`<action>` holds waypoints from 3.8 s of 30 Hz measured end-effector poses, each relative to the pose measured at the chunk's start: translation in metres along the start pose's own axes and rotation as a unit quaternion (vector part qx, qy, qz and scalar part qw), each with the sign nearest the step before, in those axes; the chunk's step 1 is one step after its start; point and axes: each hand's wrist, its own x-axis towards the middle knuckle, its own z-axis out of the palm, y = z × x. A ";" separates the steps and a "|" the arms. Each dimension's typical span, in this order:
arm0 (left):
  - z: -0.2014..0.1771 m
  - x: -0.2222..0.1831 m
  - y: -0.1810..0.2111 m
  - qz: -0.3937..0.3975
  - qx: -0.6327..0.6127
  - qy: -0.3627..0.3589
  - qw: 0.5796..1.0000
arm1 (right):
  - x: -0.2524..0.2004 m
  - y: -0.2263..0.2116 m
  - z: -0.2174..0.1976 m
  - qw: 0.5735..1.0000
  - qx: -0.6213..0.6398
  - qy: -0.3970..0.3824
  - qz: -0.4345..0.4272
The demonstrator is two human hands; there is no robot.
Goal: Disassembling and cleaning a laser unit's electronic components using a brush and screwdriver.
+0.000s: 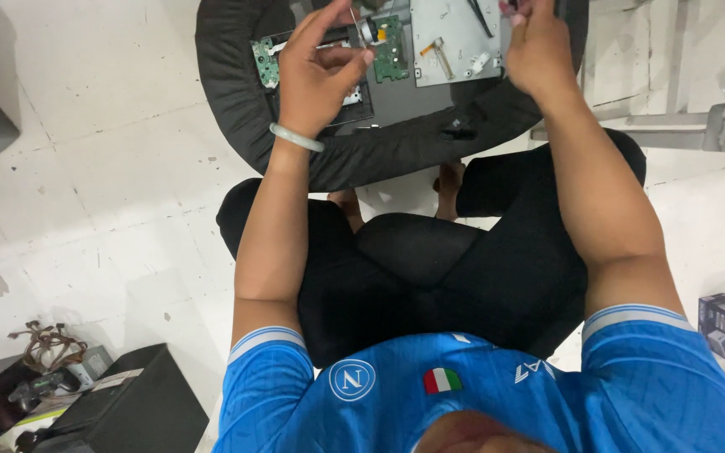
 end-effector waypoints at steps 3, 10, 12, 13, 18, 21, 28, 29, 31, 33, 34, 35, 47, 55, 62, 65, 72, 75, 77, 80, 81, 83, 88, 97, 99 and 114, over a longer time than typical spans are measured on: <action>0.003 0.002 -0.005 -0.020 -0.009 0.013 1.000 | 0.000 0.017 0.037 0.999 -0.028 0.022 -0.015; 0.005 0.003 0.007 -0.013 -0.003 0.010 1.000 | 0.008 0.019 0.070 0.958 -0.278 0.018 -0.067; 0.004 0.004 0.009 -0.010 -0.009 0.010 1.000 | 0.012 0.020 0.074 0.929 -0.346 0.050 -0.119; 0.004 0.004 0.008 -0.010 -0.008 0.011 1.000 | 0.013 0.020 0.076 0.929 -0.345 0.050 -0.121; 0.003 0.003 0.008 -0.018 -0.004 0.005 1.000 | 0.014 0.006 0.069 0.896 -0.379 0.151 -0.176; 0.002 0.002 0.006 0.006 0.021 -0.003 1.000 | 0.038 0.007 0.060 0.931 -0.214 0.106 -0.277; 0.000 0.004 0.009 0.016 0.030 -0.010 0.999 | 0.045 -0.032 0.044 0.967 -0.050 0.105 -0.225; 0.001 0.004 0.011 0.009 0.037 -0.008 0.999 | 0.046 -0.039 0.040 0.971 -0.023 0.103 -0.215; 0.000 0.005 0.010 0.004 0.047 -0.003 0.999 | 0.050 -0.054 0.033 0.975 0.032 0.100 -0.194; 0.000 0.005 0.005 0.008 0.035 -0.010 0.999 | 0.052 -0.066 0.025 0.977 0.086 0.095 -0.170; -0.002 0.006 0.004 0.007 0.034 -0.010 0.999 | 0.050 -0.066 0.023 0.977 0.113 0.091 -0.156; -0.003 0.005 0.003 0.007 0.039 -0.002 0.999 | 0.046 -0.065 0.021 0.977 0.139 0.088 -0.139; -0.003 0.006 -0.008 0.040 0.078 0.004 0.996 | -0.007 -0.100 -0.044 0.915 0.403 0.031 0.013; 0.005 0.006 -0.015 0.023 0.103 -0.009 0.994 | -0.070 -0.147 -0.054 0.972 0.070 0.024 -0.222; 0.003 0.005 -0.019 0.014 0.084 0.005 0.996 | -0.056 -0.127 -0.039 0.914 0.295 0.028 -0.277; 0.003 0.006 -0.017 0.003 0.079 0.000 0.997 | -0.053 -0.131 -0.035 0.903 0.166 0.146 -0.367; 0.001 0.007 -0.025 0.029 0.091 -0.008 0.995 | -0.075 -0.145 -0.025 0.891 -0.044 0.145 -0.429; 0.001 0.007 -0.023 0.023 0.096 -0.006 0.995 | -0.075 -0.139 -0.011 0.895 -0.065 0.110 -0.427; -0.002 0.006 -0.031 0.013 0.105 -0.010 0.994 | -0.076 -0.141 -0.023 0.898 -0.069 0.071 -0.429; -0.005 0.006 -0.028 0.003 0.103 -0.019 0.994 | -0.079 -0.139 -0.038 0.915 -0.127 -0.004 -0.383; -0.003 0.008 -0.025 0.004 0.088 -0.027 0.996 | -0.080 -0.137 -0.046 0.926 -0.184 -0.040 -0.329; -0.002 0.009 -0.022 0.008 0.091 -0.029 0.995 | -0.082 -0.142 -0.049 0.930 -0.106 0.024 -0.352; 0.000 0.009 -0.024 0.047 0.105 -0.044 0.992 | -0.078 -0.144 -0.038 0.903 -0.001 0.104 -0.416; 0.002 0.009 -0.026 0.022 0.106 -0.068 0.992 | -0.074 -0.148 -0.054 0.918 -0.037 0.063 -0.391; 0.000 0.009 -0.025 0.035 0.127 -0.074 0.988 | -0.070 -0.148 -0.051 0.936 0.050 0.010 -0.348; 0.007 0.011 -0.023 0.027 0.093 -0.053 0.994 | -0.045 -0.133 -0.013 0.895 0.134 0.131 -0.405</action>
